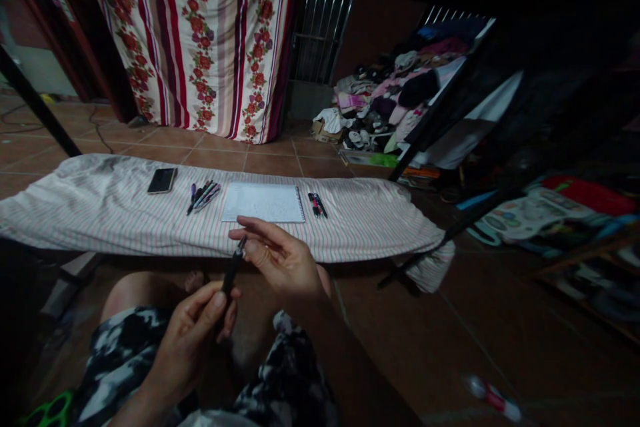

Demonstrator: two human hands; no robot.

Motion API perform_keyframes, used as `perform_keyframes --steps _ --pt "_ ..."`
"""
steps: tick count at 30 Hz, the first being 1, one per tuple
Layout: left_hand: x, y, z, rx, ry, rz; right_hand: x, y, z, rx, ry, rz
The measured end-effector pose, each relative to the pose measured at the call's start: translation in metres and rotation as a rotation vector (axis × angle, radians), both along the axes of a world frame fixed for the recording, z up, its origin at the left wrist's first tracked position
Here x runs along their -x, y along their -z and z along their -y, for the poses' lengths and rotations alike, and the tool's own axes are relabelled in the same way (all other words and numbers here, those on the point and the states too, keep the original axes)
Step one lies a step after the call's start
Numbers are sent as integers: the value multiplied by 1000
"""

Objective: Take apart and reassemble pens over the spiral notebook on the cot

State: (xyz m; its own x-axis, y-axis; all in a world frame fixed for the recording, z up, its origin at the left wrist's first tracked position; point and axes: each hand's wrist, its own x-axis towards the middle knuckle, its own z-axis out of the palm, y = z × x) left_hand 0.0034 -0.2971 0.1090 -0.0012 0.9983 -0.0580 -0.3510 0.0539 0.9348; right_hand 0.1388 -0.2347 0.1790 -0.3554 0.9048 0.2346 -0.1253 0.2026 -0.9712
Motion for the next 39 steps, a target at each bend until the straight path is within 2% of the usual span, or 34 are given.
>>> perform_keyframes --steps 8,11,20,23,27,32,36,39 --pt "4 5 0 -42 -1 -70 0 -9 -5 -45 65 74" --pt "6 5 -1 -46 -26 -118 -1 -14 -7 -89 81 164" --pt "12 -2 1 -196 -194 -406 -4 -29 -5 -139 94 423" --pt "14 -3 2 -314 -286 -550 -2 -29 -3 -138 92 491" --pt "18 1 0 -563 -400 -770 -2 -26 -3 -135 76 578" --pt "23 8 -2 -837 -539 -1032 -4 -24 -5 -235 77 772" --pt "27 6 -3 -942 -538 -1198 -7 -26 -4 -250 44 973" --pt "32 5 -2 -976 -526 -1300 -10 -27 -4 -263 -8 1039"
